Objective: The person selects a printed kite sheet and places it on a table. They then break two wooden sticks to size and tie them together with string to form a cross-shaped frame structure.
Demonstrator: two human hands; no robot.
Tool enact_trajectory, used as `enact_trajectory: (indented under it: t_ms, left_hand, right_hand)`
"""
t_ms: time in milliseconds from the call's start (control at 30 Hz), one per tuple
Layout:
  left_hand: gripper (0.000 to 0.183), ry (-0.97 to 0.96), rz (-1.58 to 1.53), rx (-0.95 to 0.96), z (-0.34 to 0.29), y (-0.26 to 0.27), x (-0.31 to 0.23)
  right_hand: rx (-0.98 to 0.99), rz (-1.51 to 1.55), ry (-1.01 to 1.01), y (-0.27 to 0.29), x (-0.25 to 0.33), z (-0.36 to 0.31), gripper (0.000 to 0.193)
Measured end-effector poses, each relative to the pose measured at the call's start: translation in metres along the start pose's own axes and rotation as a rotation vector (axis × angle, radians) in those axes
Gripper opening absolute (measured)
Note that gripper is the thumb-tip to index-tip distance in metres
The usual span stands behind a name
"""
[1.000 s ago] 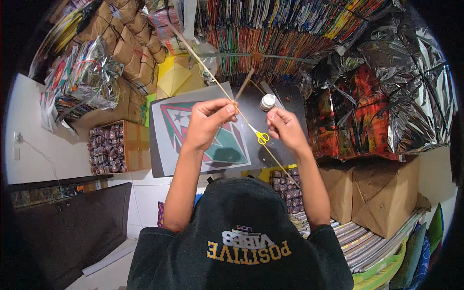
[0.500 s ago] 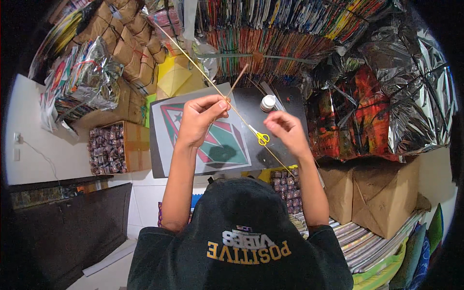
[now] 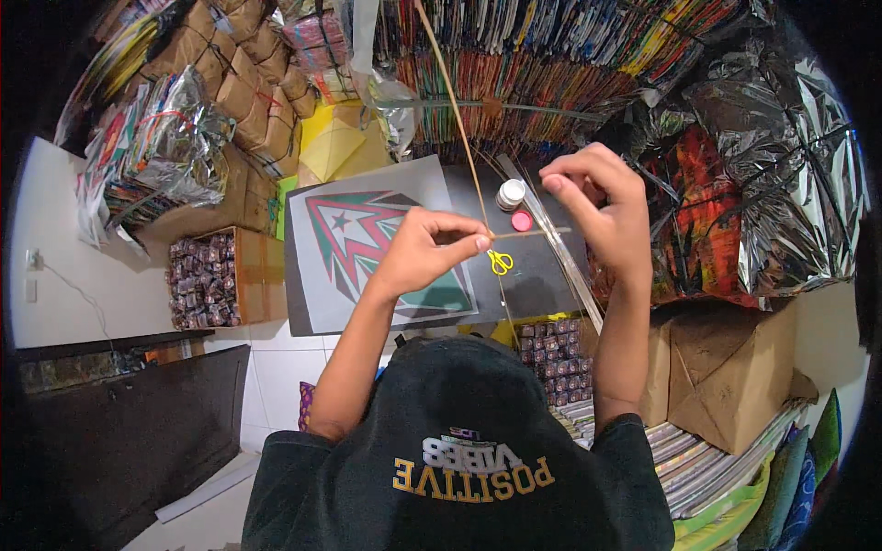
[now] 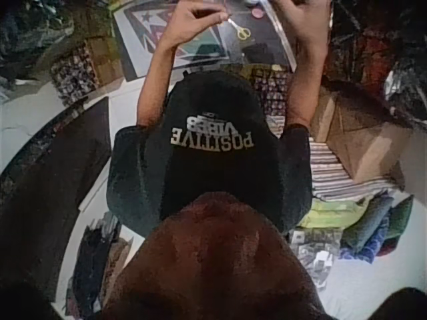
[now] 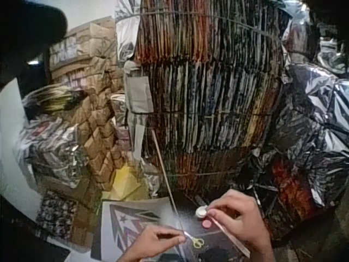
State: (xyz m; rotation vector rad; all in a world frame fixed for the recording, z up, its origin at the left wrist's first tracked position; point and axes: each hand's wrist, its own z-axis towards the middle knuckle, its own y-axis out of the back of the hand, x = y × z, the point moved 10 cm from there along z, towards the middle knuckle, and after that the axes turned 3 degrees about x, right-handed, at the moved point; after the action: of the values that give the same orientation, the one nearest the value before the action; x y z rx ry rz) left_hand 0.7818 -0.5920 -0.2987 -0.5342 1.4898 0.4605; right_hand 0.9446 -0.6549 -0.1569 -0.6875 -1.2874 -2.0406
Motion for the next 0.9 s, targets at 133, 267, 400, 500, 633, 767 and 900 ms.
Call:
enact_trajectory:
  t_ms: [133, 267, 400, 500, 633, 767, 900]
  left_hand:
    - [0.016, -0.048, -0.089, 0.037, -0.003, -0.001, -0.010]
    - [0.017, -0.103, -0.217, -0.101, -0.007, 0.027, -0.013]
    - [0.016, -0.204, -0.319, -0.248, -0.006, 0.055, -0.015]
    - [0.016, -0.203, -0.316, -0.332, -0.007, 0.065, -0.016]
    - [0.018, -0.202, -0.321, -0.268, -0.004, 0.049, -0.013]
    - [0.020, -0.172, -0.404, -0.241, 0.000, 0.028, -0.014]
    - [0.020, -0.191, -0.500, -0.235, 0.000, 0.028, -0.019]
  right_hand:
    - [0.104, 0.273, -0.151, -0.007, -0.051, 0.004, 0.012]
    - [0.238, 0.457, -0.235, -0.042, -0.093, -0.015, 0.015]
    - [0.366, 0.519, -0.326, -0.084, -0.132, -0.058, 0.015]
    - [0.525, 0.482, -0.498, -0.118, -0.149, -0.102, 0.018]
    - [0.514, 0.272, -0.219, -0.126, -0.112, -0.103, 0.030]
    - [0.184, 0.453, -0.174, -0.114, -0.078, -0.081, 0.047]
    - [0.139, 0.963, -0.259, -0.120, -0.085, -0.080, 0.052]
